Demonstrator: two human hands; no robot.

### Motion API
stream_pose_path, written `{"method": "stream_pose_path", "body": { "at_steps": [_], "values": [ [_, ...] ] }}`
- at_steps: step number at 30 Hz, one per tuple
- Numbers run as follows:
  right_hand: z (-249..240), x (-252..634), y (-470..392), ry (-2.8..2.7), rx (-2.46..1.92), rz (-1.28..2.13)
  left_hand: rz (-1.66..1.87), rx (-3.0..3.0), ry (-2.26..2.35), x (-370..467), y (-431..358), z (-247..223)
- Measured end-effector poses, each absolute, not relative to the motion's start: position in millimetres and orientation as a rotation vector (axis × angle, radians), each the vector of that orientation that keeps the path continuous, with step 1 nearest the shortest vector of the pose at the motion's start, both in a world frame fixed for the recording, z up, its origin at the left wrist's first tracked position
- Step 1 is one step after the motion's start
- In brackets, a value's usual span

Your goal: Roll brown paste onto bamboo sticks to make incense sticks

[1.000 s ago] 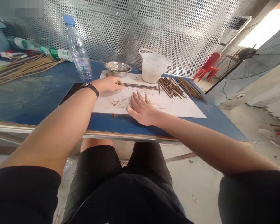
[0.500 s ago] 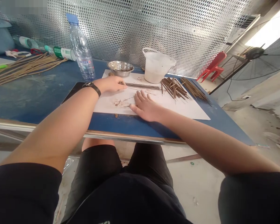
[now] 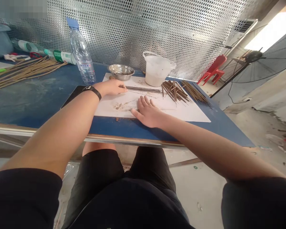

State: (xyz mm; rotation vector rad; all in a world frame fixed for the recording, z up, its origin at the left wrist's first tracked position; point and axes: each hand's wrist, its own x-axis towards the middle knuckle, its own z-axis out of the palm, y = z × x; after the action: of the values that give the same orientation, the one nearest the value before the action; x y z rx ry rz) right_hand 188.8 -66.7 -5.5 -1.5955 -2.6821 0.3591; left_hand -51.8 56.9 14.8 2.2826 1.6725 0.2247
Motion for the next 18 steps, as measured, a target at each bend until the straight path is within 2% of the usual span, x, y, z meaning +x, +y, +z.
{"method": "stream_pose_path", "body": {
  "at_steps": [4,9,12,18],
  "values": [
    [-4,177,-22,-2.638,-1.696,0.369,0.227,2.294,1.661,-51,55,16],
    [-8,180,0,-2.595,-1.571,0.328,0.229,2.287,1.662,-51,55,16],
    [-8,185,-16,-2.605,-1.470,0.262,0.233,2.303,1.671,-51,55,16],
    [-1,200,-87,-2.775,-1.443,0.385,0.181,2.302,1.702,-50,52,20]
  ]
}}
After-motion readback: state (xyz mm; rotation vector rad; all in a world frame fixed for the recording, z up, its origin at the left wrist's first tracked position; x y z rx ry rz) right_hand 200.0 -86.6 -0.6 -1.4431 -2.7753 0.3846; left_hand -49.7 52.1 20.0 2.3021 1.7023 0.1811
